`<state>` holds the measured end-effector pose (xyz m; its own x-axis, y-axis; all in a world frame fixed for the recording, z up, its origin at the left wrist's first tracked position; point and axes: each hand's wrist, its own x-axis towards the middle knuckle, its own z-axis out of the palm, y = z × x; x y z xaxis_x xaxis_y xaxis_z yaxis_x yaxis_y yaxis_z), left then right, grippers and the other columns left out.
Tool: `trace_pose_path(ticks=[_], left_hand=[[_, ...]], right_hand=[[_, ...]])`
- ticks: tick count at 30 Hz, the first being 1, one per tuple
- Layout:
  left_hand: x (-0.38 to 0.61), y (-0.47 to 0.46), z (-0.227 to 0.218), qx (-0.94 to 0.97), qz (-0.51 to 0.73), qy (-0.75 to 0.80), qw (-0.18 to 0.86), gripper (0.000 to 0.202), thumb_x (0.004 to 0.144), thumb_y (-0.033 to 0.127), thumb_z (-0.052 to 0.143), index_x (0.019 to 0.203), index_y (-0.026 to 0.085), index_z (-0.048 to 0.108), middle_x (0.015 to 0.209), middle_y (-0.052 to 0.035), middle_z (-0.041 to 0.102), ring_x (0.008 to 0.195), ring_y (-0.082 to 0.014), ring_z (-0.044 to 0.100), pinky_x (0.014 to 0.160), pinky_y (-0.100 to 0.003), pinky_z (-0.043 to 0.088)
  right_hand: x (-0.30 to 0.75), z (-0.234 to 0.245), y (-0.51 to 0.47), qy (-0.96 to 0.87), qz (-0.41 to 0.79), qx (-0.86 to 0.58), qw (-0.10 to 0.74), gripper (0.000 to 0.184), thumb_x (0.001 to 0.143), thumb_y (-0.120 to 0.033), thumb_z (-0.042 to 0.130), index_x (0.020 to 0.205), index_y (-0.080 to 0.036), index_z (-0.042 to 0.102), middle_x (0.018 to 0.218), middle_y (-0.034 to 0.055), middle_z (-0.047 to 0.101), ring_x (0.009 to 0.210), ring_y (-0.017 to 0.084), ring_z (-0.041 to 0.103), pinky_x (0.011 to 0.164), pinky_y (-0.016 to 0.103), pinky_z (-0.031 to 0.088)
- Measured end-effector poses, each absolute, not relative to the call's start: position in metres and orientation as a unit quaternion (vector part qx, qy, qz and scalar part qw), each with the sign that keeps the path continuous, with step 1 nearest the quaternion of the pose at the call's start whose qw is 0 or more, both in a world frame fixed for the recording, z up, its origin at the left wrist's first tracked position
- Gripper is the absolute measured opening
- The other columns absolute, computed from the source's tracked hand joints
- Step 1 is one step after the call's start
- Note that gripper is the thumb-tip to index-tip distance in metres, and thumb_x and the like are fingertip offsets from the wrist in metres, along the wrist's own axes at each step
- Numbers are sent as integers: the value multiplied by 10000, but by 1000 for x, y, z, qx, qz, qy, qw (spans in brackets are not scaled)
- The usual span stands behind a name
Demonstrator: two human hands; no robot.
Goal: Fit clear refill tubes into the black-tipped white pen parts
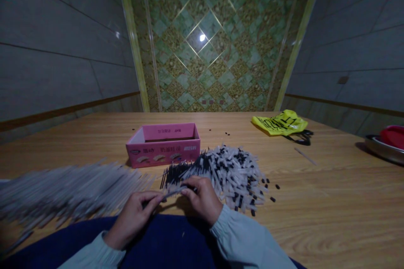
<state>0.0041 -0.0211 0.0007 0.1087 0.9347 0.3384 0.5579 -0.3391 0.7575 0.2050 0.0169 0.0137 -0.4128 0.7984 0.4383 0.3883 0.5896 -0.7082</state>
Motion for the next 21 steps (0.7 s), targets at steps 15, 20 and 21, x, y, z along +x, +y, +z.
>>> trace_pose_path(ticks=[15, 20, 21], left_hand=[[-2, -17, -4, 705, 436, 529, 182, 306, 843, 367, 468, 841, 188, 716, 787, -61, 723, 759, -211, 654, 692, -316, 506], [-26, -9, 0, 602, 555, 573, 34, 359, 870, 330, 424, 1148, 179, 593, 1133, -108, 635, 1048, -226, 570, 882, -365, 451], [-31, -7, 0, 589, 558, 585, 10, 354, 870, 329, 423, 1141, 176, 591, 1123, -109, 631, 1034, -226, 573, 872, -361, 454]], right_hand=[[204, -1, 25, -765, 288, -400, 414, 133, 749, -177, 595, 817, -153, 706, 779, 54, 690, 746, 194, 612, 666, 264, 437], [215, 21, 56, -693, 249, -430, 523, 234, 793, -332, 562, 837, -131, 674, 686, 43, 668, 644, 180, 588, 584, 255, 435], [216, 31, 66, -684, 221, -435, 543, 270, 810, -357, 538, 845, -123, 669, 692, 50, 669, 640, 177, 588, 581, 252, 434]])
